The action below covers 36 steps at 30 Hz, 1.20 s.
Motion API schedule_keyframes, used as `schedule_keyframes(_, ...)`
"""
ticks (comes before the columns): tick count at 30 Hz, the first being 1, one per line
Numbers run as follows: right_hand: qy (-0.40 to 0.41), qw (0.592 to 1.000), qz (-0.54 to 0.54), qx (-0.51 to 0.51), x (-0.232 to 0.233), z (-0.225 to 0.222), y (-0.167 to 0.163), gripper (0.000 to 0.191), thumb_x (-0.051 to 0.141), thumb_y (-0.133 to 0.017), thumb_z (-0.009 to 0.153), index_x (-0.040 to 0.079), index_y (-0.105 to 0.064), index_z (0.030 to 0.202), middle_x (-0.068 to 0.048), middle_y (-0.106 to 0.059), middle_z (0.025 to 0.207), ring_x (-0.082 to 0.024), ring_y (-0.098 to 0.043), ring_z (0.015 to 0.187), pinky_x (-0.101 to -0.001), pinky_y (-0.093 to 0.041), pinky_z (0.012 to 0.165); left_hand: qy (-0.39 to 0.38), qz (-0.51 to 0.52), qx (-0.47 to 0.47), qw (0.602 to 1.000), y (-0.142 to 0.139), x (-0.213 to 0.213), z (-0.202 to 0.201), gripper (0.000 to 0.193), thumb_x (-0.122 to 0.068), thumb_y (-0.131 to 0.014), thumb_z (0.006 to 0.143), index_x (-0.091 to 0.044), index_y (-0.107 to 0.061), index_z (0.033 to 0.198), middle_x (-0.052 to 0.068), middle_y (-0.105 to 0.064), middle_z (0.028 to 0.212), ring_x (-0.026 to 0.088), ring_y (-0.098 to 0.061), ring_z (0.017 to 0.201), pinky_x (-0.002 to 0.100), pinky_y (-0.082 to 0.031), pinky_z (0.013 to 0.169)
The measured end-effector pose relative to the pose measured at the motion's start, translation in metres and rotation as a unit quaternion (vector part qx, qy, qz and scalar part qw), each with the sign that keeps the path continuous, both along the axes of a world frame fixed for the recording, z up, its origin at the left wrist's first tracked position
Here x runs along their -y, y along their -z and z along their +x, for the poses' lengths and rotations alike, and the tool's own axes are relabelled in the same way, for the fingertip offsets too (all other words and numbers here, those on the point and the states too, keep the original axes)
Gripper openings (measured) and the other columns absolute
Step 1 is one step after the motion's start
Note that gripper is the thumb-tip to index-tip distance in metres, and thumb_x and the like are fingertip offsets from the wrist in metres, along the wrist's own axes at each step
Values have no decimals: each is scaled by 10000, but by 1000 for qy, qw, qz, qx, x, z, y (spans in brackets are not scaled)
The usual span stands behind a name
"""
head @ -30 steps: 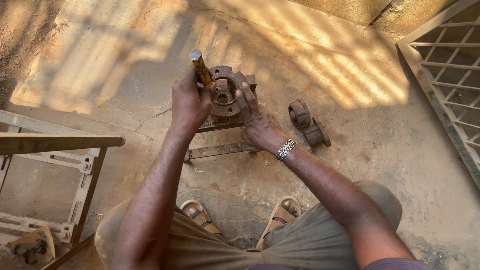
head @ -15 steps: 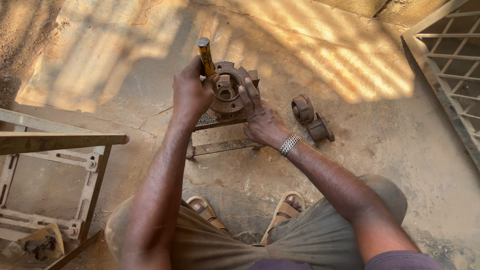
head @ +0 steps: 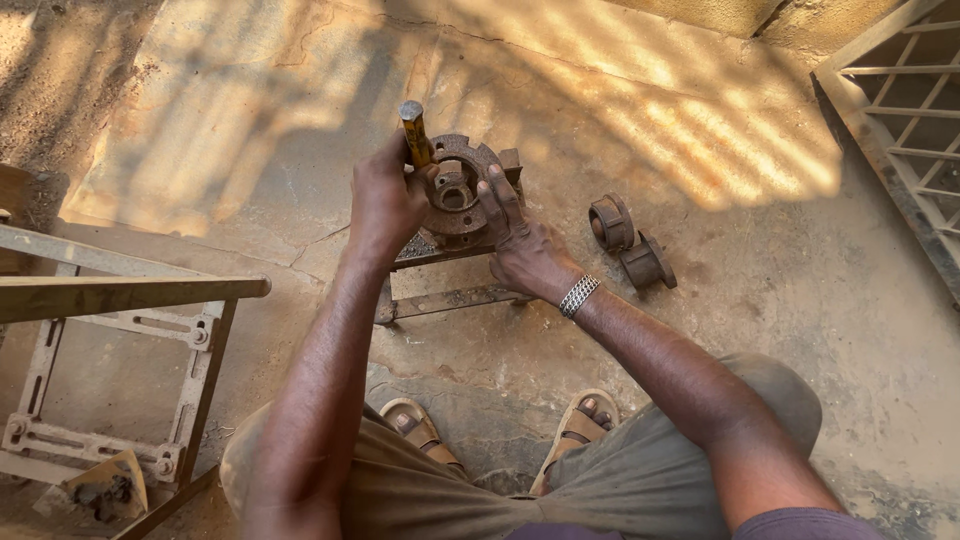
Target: The person sits on the ground and uses a yellow-handled scraper to remove rust and debris from a rusty cast-iron housing mounted on a small metal frame, working around the central opening and bolt holes, then continues scraping other surfaces of the assembly.
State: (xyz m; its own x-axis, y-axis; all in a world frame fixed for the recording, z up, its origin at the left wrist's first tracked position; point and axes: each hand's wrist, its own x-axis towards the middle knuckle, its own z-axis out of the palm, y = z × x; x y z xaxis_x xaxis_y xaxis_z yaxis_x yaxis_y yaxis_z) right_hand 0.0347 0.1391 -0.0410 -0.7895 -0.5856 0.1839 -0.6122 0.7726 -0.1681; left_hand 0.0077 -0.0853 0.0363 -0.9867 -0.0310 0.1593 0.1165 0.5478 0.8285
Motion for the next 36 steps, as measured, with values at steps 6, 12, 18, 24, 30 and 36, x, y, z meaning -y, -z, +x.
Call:
schedule_keyframes(6, 3, 1000, -2, 3, -1, -1, 4, 1146, 41, -665, 743, 103, 54, 1633, -214, 23, 1696, -364, -657, 964, -434, -600, 592, 67, -30, -117, 990, -10, -2, -10, 182, 16, -691, 965, -30, -662, 1139, 139, -774, 1032, 248, -785, 947, 398, -666, 841)
schedule_keyframes(12, 45, 991, 77, 97, 0, -3, 7, 1070, -30, -575, 806, 127, 38, 1670, -213, 71, 1752, -263, -645, 799, -345, -580, 542, 31, 23, -122, 992, 3, 3, -6, 218, -22, -712, 959, -48, -652, 1167, 142, -768, 1051, 239, -778, 942, 360, -678, 820)
schedule_keyframes(18, 1, 1000, -9, 7, 0, -2, 6, 1147, 23, -635, 719, 153, 48, 1632, -187, 29, 1704, -297, -645, 800, -363, -534, 501, 10, -29, -24, 999, 5, 1, 1, 223, -58, -719, 962, -54, -647, 1173, 131, -783, 1023, 226, -791, 892, 382, -656, 818)
schedule_keyframes(24, 19, 998, 7, 55, -2, -2, 1, 1142, 52, -674, 728, 162, 35, 1618, -169, -24, 1715, -347, -654, 909, -456, -596, 636, 39, -4, -58, 998, 5, -8, 10, 244, -38, -730, 938, -41, -640, 1165, 143, -767, 1035, 249, -781, 945, 392, -661, 832)
schedule_keyframes(30, -11, 999, -36, 3, 0, -2, -1, 1162, 65, -693, 702, 135, 24, 1614, -184, -43, 1682, -428, -645, 1062, -489, -616, 720, 50, 36, -136, 989, -2, -4, 15, 209, -12, -711, 967, -35, -624, 1155, 145, -765, 1022, 247, -791, 975, 379, -684, 855)
schedule_keyframes(36, 2, 1000, -12, 22, 0, -2, 0, 1174, 62, -674, 730, 147, 90, 1617, -197, 16, 1695, -414, -645, 1060, -465, -623, 666, 21, 7, -110, 994, 1, -3, 10, 207, -18, -733, 946, -31, -627, 1124, 144, -772, 958, 240, -795, 894, 380, -670, 786)
